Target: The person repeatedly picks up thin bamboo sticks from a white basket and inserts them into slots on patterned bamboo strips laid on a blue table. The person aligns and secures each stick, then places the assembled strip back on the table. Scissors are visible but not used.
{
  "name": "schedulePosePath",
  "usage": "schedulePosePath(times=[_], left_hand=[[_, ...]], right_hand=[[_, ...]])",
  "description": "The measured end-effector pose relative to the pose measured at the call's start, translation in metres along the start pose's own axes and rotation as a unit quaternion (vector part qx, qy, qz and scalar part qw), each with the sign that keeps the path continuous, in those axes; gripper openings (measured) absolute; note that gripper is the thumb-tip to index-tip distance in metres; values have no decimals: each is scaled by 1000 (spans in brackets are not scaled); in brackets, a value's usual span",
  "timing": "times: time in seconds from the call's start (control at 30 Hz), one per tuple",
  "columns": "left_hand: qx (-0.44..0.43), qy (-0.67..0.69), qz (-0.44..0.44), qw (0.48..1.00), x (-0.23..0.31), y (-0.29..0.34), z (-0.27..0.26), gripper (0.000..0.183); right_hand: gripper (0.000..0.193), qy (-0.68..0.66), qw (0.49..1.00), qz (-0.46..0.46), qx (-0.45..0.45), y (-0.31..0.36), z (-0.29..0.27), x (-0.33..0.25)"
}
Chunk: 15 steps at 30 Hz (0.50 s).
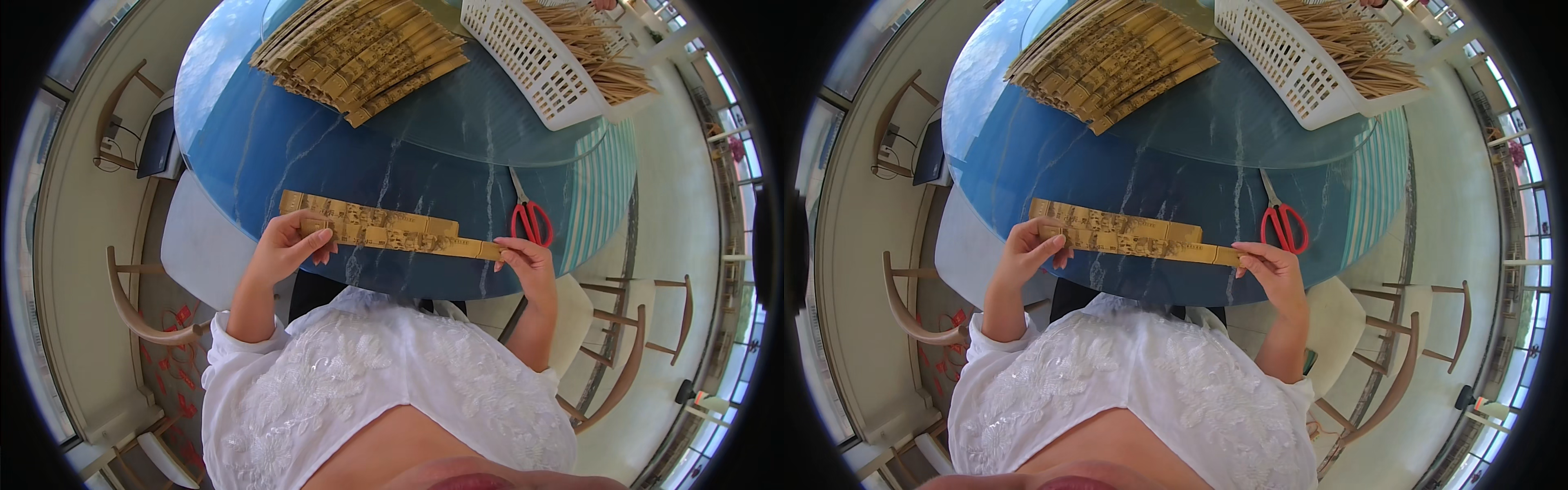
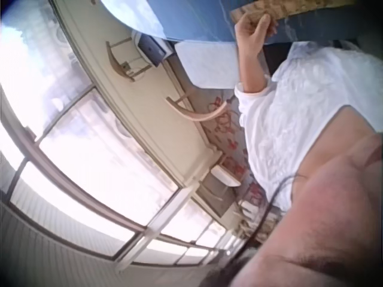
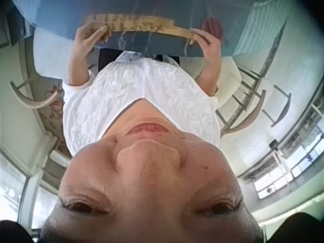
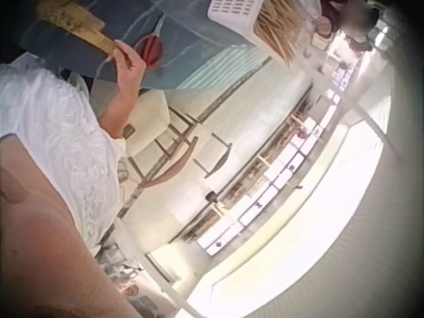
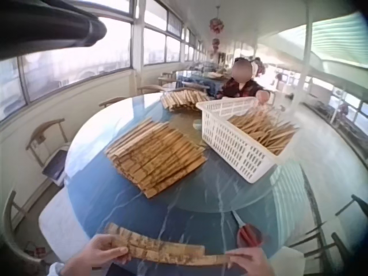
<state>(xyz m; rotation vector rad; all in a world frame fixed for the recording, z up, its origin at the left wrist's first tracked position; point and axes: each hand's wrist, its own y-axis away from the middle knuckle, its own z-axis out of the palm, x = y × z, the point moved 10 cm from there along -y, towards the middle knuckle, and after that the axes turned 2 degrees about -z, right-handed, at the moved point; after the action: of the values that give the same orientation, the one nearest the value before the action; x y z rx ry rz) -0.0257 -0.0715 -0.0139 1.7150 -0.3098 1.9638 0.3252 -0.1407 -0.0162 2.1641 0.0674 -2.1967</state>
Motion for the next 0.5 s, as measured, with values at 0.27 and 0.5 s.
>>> schedulePosePath(times=[0.27,0.5], left_hand=[[-147,-37,-102,983,5,-1,25,33],[67,122,53,989,48,-45,-32,39]], right_hand=[[19,-81,972,-38,217,-12,-39,24],[19,104,940,-191,263,1,-21,-6]])
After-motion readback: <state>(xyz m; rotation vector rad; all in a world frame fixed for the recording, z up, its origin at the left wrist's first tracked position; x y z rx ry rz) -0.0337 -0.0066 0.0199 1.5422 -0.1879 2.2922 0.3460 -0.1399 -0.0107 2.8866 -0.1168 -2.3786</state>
